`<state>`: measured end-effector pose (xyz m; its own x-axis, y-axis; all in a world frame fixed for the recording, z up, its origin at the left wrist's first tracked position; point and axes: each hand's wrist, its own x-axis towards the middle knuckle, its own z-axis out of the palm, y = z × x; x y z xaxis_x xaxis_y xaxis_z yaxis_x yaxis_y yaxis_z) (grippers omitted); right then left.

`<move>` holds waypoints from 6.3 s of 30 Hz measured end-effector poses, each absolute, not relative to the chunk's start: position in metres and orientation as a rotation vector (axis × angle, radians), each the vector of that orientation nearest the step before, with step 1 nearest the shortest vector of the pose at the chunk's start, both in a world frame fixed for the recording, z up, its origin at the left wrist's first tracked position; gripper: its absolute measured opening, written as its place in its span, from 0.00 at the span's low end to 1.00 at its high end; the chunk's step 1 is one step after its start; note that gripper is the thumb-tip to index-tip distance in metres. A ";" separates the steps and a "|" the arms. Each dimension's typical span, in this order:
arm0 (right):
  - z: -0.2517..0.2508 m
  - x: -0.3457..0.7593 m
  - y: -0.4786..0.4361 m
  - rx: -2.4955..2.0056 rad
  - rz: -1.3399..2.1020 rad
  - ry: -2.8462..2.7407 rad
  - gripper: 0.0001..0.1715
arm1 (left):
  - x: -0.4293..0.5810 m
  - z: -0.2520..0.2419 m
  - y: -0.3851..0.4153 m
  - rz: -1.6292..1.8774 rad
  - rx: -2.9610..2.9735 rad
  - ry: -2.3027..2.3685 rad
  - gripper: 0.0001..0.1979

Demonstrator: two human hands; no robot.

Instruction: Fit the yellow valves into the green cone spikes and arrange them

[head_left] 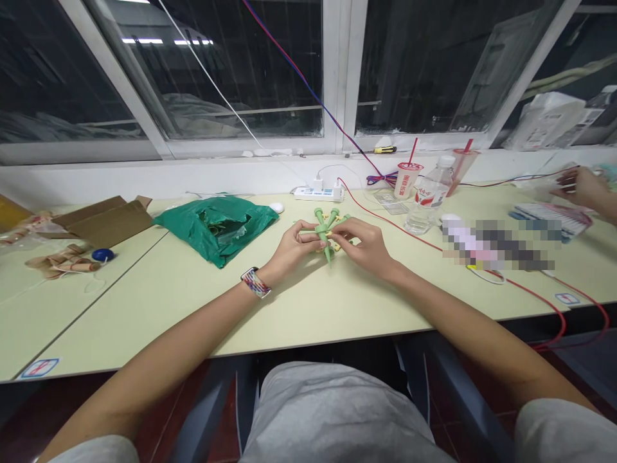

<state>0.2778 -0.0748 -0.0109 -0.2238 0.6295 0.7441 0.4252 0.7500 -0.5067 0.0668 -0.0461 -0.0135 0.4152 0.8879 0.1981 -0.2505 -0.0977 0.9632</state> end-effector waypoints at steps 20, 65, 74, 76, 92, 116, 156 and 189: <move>-0.020 0.274 -0.067 -0.816 0.791 -1.564 0.15 | 0.065 -0.009 -0.047 1.208 1.442 0.775 0.25; 0.018 0.356 -0.090 -1.312 0.720 -2.239 0.10 | 0.064 -0.014 -0.040 1.227 1.485 0.726 0.21; -0.010 0.378 -0.118 -1.398 0.678 -2.366 0.11 | 0.068 -0.017 -0.044 1.159 1.442 0.699 0.18; -0.010 0.372 -0.113 -1.396 0.640 -2.356 0.08 | 0.068 -0.017 -0.045 1.159 1.415 0.685 0.20; 0.008 0.291 -0.070 -0.805 0.804 -1.819 0.14 | 0.066 -0.019 -0.044 1.165 1.390 0.689 0.23; -0.012 0.293 -0.075 -1.058 0.343 -2.030 0.31 | 0.070 -0.023 -0.052 1.086 1.466 0.620 0.21; -0.021 0.273 -0.090 -0.918 0.680 -1.913 0.28 | 0.076 -0.014 -0.073 1.105 1.602 0.678 0.24; -0.013 0.279 -0.083 -0.843 1.070 -1.553 0.28 | 0.057 0.011 0.021 1.558 1.483 1.099 0.19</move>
<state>0.2792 -0.0830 -0.0131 -0.2292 0.9083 0.3498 -0.0033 0.3587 -0.9335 0.0573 0.0207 0.0108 -0.0889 0.9165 0.3899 0.0603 -0.3858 0.9206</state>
